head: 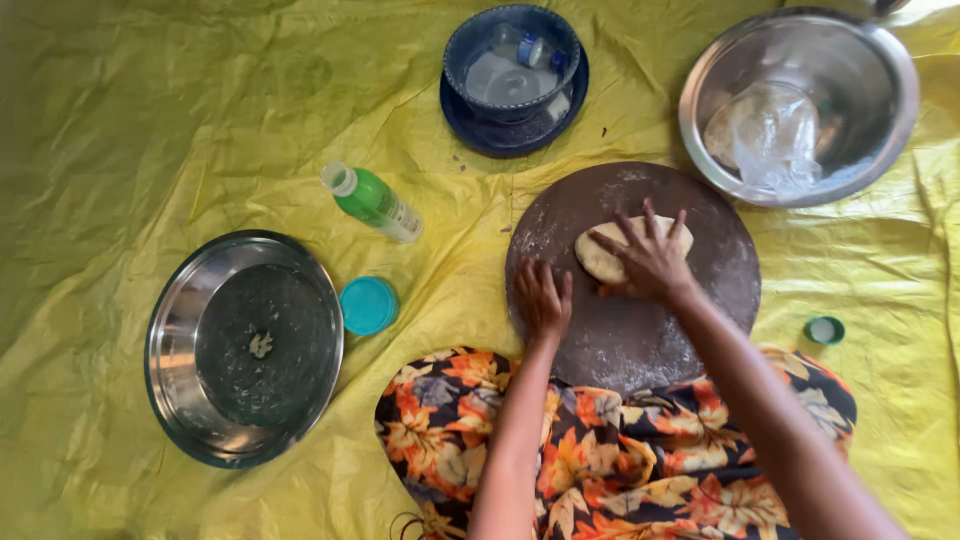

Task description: The person kneads a ball of dough in a metal bowl, then transfers it to a wooden board and continues kneading by hand. The person repeatedly folds and presses the dough to develop its texture.

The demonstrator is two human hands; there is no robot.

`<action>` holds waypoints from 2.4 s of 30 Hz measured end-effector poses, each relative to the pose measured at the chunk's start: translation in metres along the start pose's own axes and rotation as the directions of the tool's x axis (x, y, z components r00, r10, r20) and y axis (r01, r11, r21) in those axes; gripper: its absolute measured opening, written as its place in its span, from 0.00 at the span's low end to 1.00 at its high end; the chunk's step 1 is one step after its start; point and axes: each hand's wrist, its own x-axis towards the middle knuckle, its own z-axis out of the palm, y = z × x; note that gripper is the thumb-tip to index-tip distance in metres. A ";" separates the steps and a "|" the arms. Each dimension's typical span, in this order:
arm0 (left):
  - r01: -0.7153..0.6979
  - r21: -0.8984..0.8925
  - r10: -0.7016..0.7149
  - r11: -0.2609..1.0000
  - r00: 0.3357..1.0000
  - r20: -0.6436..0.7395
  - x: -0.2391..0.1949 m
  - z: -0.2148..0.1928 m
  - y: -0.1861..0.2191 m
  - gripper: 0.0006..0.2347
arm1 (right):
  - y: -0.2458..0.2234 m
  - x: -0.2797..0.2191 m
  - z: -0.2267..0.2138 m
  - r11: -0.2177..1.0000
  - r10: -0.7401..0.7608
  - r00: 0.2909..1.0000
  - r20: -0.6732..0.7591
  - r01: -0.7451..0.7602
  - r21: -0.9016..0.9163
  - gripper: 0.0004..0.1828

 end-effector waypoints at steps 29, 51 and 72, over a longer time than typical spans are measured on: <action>-0.155 -0.016 0.156 0.988 0.987 0.035 -0.015 0.041 -0.028 0.29 | -0.084 -0.047 0.101 0.932 0.343 0.902 -0.263 -0.293 0.212 0.45; -0.641 0.280 0.531 0.715 0.758 0.379 -0.007 0.015 0.053 0.31 | -0.064 -0.096 0.082 0.961 0.271 0.955 -0.118 -0.275 -0.024 0.43; -0.406 0.117 0.260 0.906 0.754 0.603 0.141 0.123 0.032 0.09 | 0.055 0.051 0.118 0.903 0.176 0.966 0.189 -0.235 0.361 0.25</action>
